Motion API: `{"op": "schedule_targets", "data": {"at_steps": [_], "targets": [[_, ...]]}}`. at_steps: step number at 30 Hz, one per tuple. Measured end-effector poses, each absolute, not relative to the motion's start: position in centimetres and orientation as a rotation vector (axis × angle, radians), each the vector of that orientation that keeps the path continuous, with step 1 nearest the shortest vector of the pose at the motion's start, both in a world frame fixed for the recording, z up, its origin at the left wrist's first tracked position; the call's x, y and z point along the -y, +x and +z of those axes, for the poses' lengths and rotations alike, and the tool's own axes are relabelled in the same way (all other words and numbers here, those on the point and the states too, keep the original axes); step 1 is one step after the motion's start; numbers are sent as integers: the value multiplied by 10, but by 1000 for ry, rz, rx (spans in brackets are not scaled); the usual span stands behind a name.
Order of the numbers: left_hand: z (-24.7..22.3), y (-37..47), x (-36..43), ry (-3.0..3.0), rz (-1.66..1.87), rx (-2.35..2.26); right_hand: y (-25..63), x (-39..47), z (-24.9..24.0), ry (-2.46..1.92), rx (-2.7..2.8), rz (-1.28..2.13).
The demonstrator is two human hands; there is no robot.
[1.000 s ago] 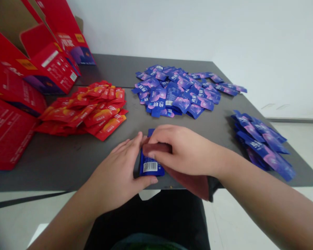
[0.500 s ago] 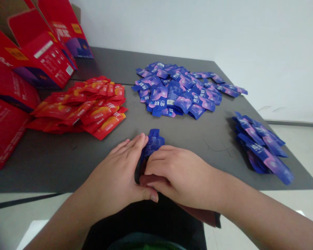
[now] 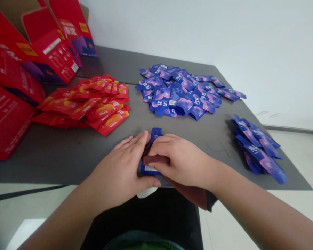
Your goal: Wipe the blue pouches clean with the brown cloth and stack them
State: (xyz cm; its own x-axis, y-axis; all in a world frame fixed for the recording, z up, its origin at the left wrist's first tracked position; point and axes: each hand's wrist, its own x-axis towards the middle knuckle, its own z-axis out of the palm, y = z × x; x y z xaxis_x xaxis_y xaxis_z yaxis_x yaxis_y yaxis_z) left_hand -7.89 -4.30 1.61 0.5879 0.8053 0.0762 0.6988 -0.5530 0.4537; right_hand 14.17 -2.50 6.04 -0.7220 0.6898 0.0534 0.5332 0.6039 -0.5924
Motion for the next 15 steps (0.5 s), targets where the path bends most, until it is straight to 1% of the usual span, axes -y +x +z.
{"op": "schedule_targets", "data": {"at_steps": [3, 8, 13, 15], "targets": [[16, -78, 43, 2446, 401, -1219, 142, 18, 59, -1009, 2550, 786], [15, -79, 42, 2447, 406, -1219, 146, 1, 56, -1169, 2533, 715], [15, -80, 41, 2456, 433, -1206, 147, -6, 53, -1236, 2537, 504], [15, -79, 40, 2462, 432, -1208, 147, -1, 54, -1238, 2524, 503]]}}
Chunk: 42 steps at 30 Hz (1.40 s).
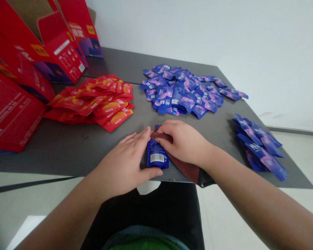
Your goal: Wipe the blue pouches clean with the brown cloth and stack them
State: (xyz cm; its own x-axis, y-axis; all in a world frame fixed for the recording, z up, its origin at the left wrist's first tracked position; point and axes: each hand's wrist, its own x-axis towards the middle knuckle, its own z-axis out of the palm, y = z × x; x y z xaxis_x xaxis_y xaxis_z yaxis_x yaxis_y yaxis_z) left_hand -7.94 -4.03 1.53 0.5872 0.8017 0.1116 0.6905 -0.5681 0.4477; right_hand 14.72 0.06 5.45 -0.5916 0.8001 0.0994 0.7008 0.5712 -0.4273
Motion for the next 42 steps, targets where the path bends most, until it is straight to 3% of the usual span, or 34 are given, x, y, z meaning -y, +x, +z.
{"op": "schedule_targets", "data": {"at_steps": [7, 14, 20, 29, 35, 42], "targets": [[18, -77, 37, 2409, 404, -1237, 159, 37, 69, -1061, 2528, 920], [19, -76, 39, 2398, 406, -1230, 162, 49, 69, -908, 2550, 990], [16, -77, 42, 2399, 452, -1216, 152, 33, 66, -909, 2593, 920], [15, -80, 42, 2417, 463, -1205, 157, -13, 52, -1233, 2574, 515], [16, -81, 43, 2444, 447, -1199, 164, -5, 60, -1214, 2417, 538], [18, -83, 42, 2417, 428, -1142, 149, 44, 87, -963, 2464, 1011]]}}
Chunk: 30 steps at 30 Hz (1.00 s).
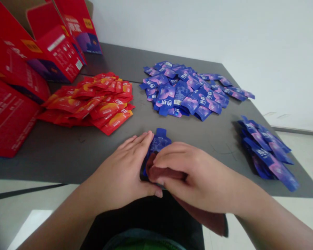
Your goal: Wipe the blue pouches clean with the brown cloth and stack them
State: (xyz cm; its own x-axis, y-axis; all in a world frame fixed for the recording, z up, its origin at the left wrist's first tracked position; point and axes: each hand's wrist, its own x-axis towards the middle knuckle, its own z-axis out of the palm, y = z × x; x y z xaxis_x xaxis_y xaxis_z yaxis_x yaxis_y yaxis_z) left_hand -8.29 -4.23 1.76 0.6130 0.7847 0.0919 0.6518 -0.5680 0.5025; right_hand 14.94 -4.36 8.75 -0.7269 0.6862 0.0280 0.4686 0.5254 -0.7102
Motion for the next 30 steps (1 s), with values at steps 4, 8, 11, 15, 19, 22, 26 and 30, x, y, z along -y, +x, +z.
{"op": "schedule_targets", "data": {"at_steps": [4, 8, 11, 15, 19, 22, 26, 30], "targets": [[19, -85, 40, 2412, 380, -1085, 141, 53, 77, -936, 2551, 1076], [16, -84, 38, 2410, 407, -1065, 140, 48, 67, -965, 2592, 984], [13, -83, 39, 2414, 444, -1085, 142, 37, 64, -1001, 2598, 859], [13, -82, 40, 2426, 435, -1116, 146, 13, 57, -1105, 2570, 670], [15, -81, 41, 2438, 448, -1126, 152, -8, 53, -1189, 2540, 532], [14, -82, 42, 2442, 468, -1132, 158, -4, 61, -1231, 2462, 477], [13, -82, 43, 2438, 467, -1129, 162, 25, 78, -1145, 2418, 743], [15, -82, 42, 2411, 445, -1135, 156, 50, 82, -979, 2477, 1121]]}}
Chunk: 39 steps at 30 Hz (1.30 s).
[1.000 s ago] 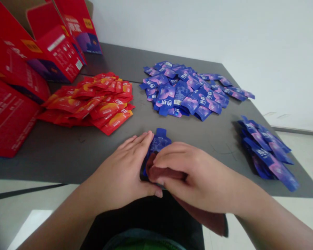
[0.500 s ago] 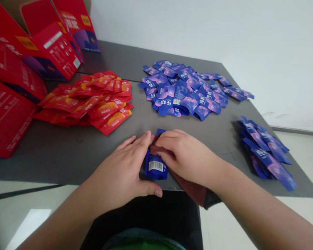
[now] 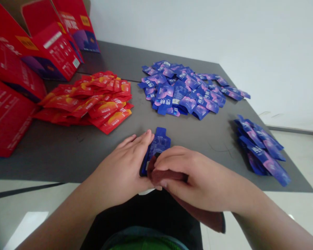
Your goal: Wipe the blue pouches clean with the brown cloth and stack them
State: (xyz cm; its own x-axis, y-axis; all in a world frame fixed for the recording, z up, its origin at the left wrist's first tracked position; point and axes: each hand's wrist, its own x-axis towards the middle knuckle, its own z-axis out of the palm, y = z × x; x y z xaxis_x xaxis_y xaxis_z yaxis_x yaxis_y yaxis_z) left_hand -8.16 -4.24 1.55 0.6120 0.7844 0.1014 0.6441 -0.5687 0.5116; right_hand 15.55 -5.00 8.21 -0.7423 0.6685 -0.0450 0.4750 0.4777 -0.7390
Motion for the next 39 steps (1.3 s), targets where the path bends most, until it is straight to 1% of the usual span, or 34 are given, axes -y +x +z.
{"op": "schedule_targets", "data": {"at_steps": [2, 5, 12, 16, 22, 27, 32, 35, 39], "targets": [[17, -81, 42, 2398, 426, -1135, 152, 53, 78, -954, 2479, 1165], [18, -81, 41, 2404, 415, -1119, 149, 46, 71, -966, 2484, 1090], [16, -81, 40, 2472, 376, -1137, 157, 3, 58, -1141, 2539, 661], [17, -81, 46, 2582, 423, -1130, 162, -9, 45, -1267, 2412, 450], [6, -78, 72, 2840, 500, -940, 163, -7, 39, -1317, 2341, 429], [-10, -66, 92, 2969, 520, -1051, 164, -7, 40, -1355, 2304, 447], [-15, -52, 108, 3059, 573, -1212, 166, -5, 38, -1325, 2274, 453], [-17, -51, 117, 3038, 719, -1220, 168, -4, 35, -1319, 2181, 360], [-17, -58, 128, 2844, 849, -1261, 174, 2, 44, -1367, 1986, 200]]}}
